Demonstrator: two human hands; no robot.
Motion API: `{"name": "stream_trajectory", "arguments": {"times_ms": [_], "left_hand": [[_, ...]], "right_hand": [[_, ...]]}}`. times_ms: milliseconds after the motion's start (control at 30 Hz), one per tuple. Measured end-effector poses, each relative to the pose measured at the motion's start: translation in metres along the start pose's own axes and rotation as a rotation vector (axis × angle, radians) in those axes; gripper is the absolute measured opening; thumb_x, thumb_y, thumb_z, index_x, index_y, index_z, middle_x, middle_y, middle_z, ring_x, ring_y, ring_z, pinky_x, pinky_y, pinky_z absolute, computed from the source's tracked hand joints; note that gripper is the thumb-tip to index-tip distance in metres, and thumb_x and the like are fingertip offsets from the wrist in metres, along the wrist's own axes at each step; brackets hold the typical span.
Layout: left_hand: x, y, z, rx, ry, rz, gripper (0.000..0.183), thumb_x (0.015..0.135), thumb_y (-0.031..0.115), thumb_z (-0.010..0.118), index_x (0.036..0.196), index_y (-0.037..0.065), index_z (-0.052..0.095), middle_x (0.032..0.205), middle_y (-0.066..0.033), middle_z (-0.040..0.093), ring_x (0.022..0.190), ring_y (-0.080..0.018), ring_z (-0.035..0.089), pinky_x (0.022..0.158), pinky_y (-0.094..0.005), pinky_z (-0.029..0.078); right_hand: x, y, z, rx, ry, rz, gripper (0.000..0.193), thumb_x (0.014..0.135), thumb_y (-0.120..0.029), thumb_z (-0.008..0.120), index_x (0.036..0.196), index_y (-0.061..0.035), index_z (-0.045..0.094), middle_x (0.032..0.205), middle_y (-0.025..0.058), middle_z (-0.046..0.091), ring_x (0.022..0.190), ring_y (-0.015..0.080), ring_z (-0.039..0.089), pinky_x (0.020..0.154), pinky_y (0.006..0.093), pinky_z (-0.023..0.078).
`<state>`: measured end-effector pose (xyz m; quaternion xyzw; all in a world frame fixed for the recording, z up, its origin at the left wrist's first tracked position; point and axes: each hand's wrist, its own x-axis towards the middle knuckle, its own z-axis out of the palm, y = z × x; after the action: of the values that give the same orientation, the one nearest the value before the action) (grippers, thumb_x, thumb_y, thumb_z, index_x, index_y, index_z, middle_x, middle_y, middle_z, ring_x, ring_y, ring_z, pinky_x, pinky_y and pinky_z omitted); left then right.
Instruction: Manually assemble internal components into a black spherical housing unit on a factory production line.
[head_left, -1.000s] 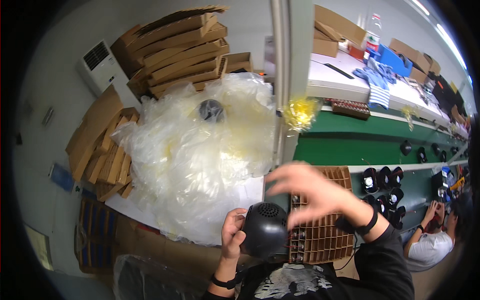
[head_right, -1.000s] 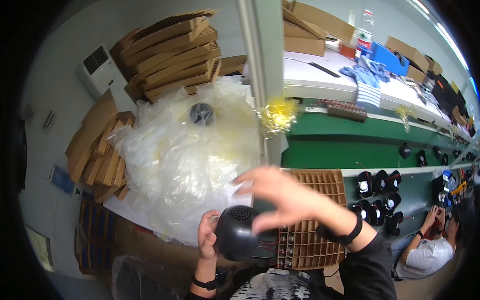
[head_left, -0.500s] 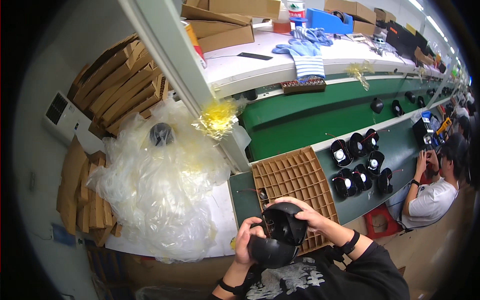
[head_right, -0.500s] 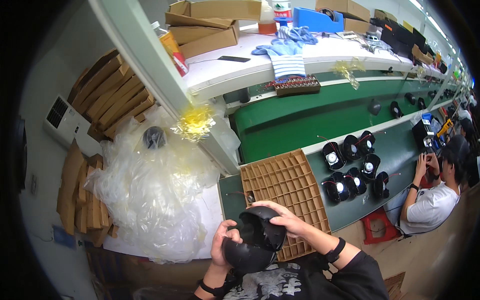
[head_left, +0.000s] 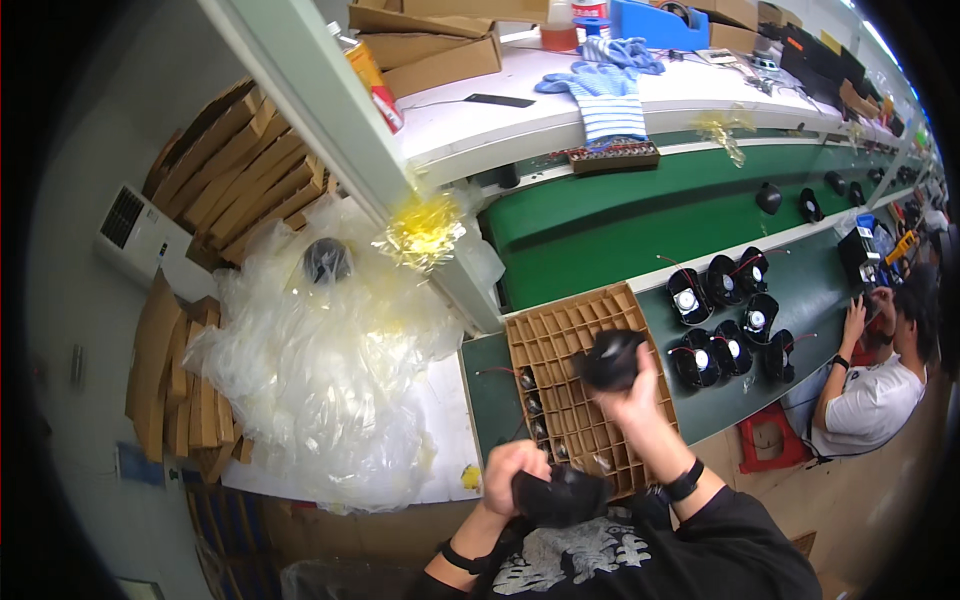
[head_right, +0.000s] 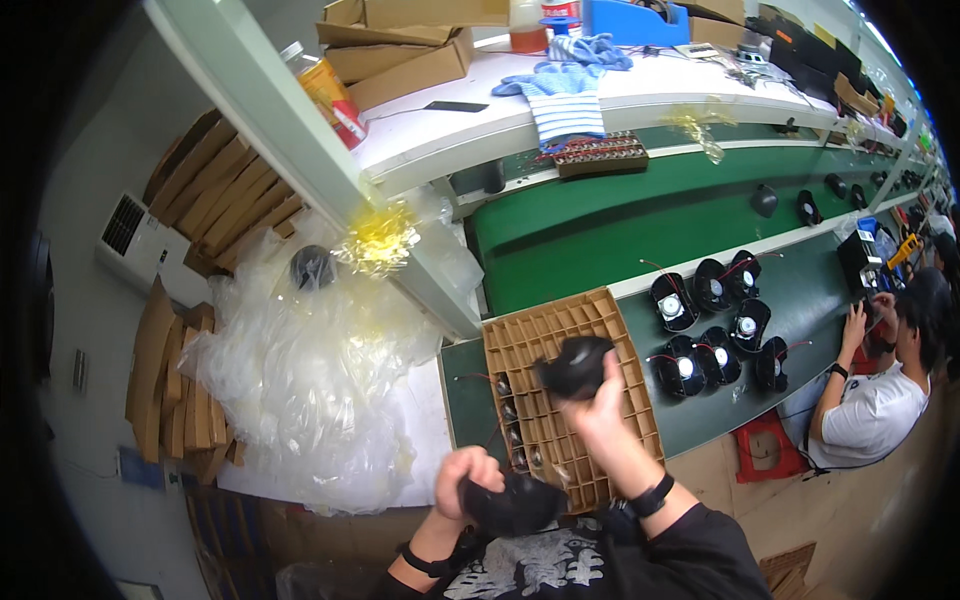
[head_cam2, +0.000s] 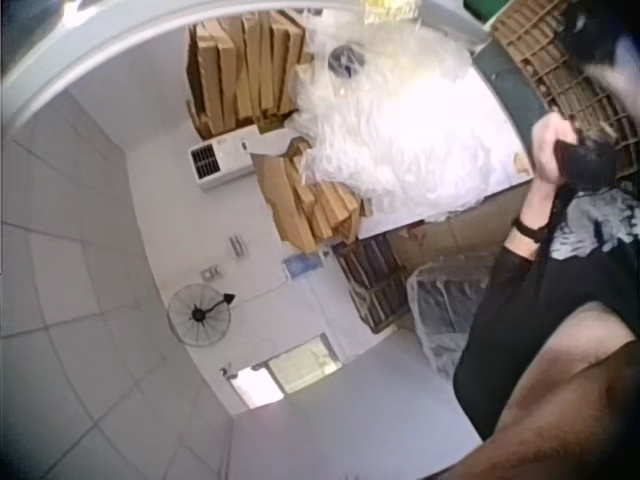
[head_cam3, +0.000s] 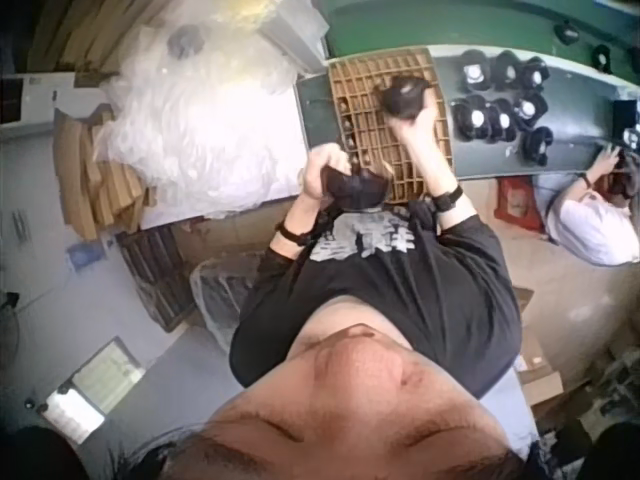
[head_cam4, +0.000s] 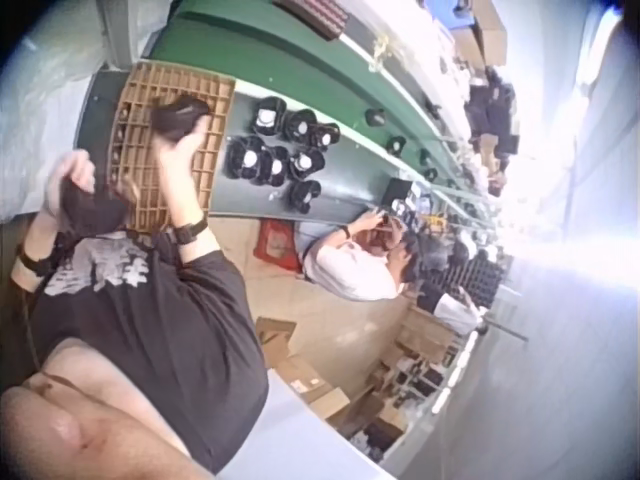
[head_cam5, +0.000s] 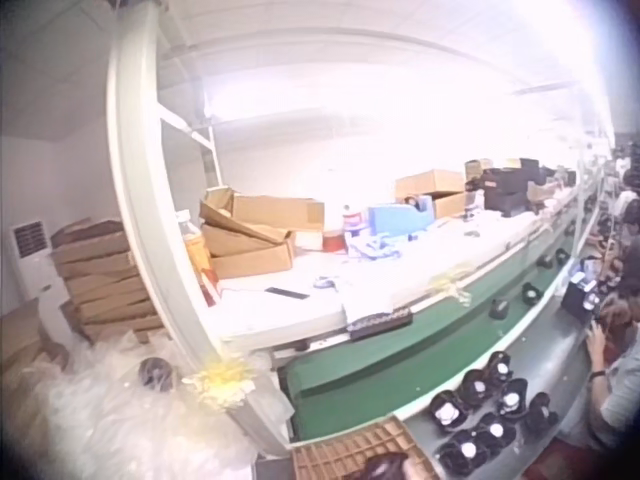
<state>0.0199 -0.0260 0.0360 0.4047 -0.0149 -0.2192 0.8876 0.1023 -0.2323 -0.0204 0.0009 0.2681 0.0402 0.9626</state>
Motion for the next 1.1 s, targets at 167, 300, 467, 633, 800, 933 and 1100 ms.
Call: {"name": "stream_trajectory", "arguments": {"times_ms": [167, 300, 467, 633, 800, 933, 1100], "left_hand": [[-0.015, -0.007, -0.043, -0.238, 0.276, 0.132, 0.038, 0.095, 0.033, 0.039, 0.066, 0.009, 0.040, 0.056, -0.0035, 0.039, 0.053, -0.0158, 0.035, 0.049, -0.0304, 0.032], [-0.015, 0.035, -0.062, -0.666, 0.076, 0.157, 0.042, 0.095, 0.042, 0.034, 0.065, 0.013, 0.035, 0.055, -0.0002, 0.034, 0.048, -0.0134, 0.032, 0.050, -0.0290, 0.030], [-0.018, 0.034, -0.097, -0.822, 0.265, 0.141, 0.042, 0.095, 0.046, 0.034, 0.066, 0.016, 0.030, 0.058, 0.0019, 0.029, 0.050, -0.0122, 0.031, 0.048, -0.0285, 0.027], [-0.027, 0.028, -0.117, -0.965, -0.031, 0.181, 0.040, 0.095, 0.046, 0.035, 0.068, 0.015, 0.035, 0.063, 0.0000, 0.036, 0.057, -0.0132, 0.037, 0.053, -0.0290, 0.032], [-0.057, 0.085, -0.163, -0.591, 0.736, 0.785, 0.041, 0.094, 0.040, 0.040, 0.111, 0.009, 0.060, 0.112, -0.0112, 0.061, 0.103, -0.0281, 0.057, 0.095, -0.0477, 0.043], [-0.111, 0.127, -0.192, -0.608, 0.816, 0.903, 0.044, 0.094, 0.036, 0.041, 0.124, 0.007, 0.055, 0.125, -0.0118, 0.056, 0.115, -0.0318, 0.052, 0.102, -0.0500, 0.038], [-0.071, 0.103, -0.170, -0.646, 0.576, 0.745, 0.038, 0.095, 0.031, 0.040, 0.116, 0.008, 0.060, 0.118, -0.0089, 0.061, 0.109, -0.0288, 0.057, 0.100, -0.0469, 0.041]], "right_hand": [[0.064, -0.064, -0.011, -1.266, -0.053, -0.748, 0.052, 0.081, -0.028, 0.071, 0.122, -0.0035, 0.051, 0.113, 0.0140, 0.058, 0.105, 0.0275, 0.055, 0.091, 0.0364, 0.045], [0.059, -0.071, -0.057, -2.546, -0.345, -0.784, 0.086, 0.053, -0.039, 0.085, 0.127, -0.0122, 0.049, 0.123, 0.0214, 0.044, 0.115, 0.0417, 0.043, 0.100, 0.0474, 0.037], [0.014, -0.002, -0.017, -2.388, -0.963, -0.451, 0.095, 0.060, -0.037, 0.085, 0.137, -0.0085, 0.038, 0.134, 0.0197, 0.042, 0.127, 0.0356, 0.040, 0.105, 0.0442, 0.035], [-0.040, 0.077, 0.053, -1.778, -1.167, -0.018, 0.034, 0.075, -0.010, 0.076, 0.106, -0.0033, 0.063, 0.105, 0.0098, 0.064, 0.095, 0.0160, 0.062, 0.081, 0.0296, 0.050], [-0.047, 0.083, 0.093, -1.612, -0.886, -0.465, 0.009, 0.081, -0.005, 0.069, 0.082, -0.0008, 0.061, 0.083, 0.0065, 0.063, 0.073, 0.0131, 0.060, 0.066, 0.0271, 0.049], [0.004, 0.084, 0.159, -1.532, -0.848, -0.734, 0.011, 0.080, -0.004, 0.068, 0.081, -0.0029, 0.058, 0.082, 0.0031, 0.059, 0.070, 0.0081, 0.053, 0.066, 0.0215, 0.044], [0.072, 0.104, 0.229, -1.669, -0.641, -1.065, 0.029, 0.074, -0.019, 0.077, 0.087, -0.0025, 0.057, 0.083, 0.0009, 0.059, 0.074, 0.0100, 0.050, 0.072, 0.0255, 0.044]]}}
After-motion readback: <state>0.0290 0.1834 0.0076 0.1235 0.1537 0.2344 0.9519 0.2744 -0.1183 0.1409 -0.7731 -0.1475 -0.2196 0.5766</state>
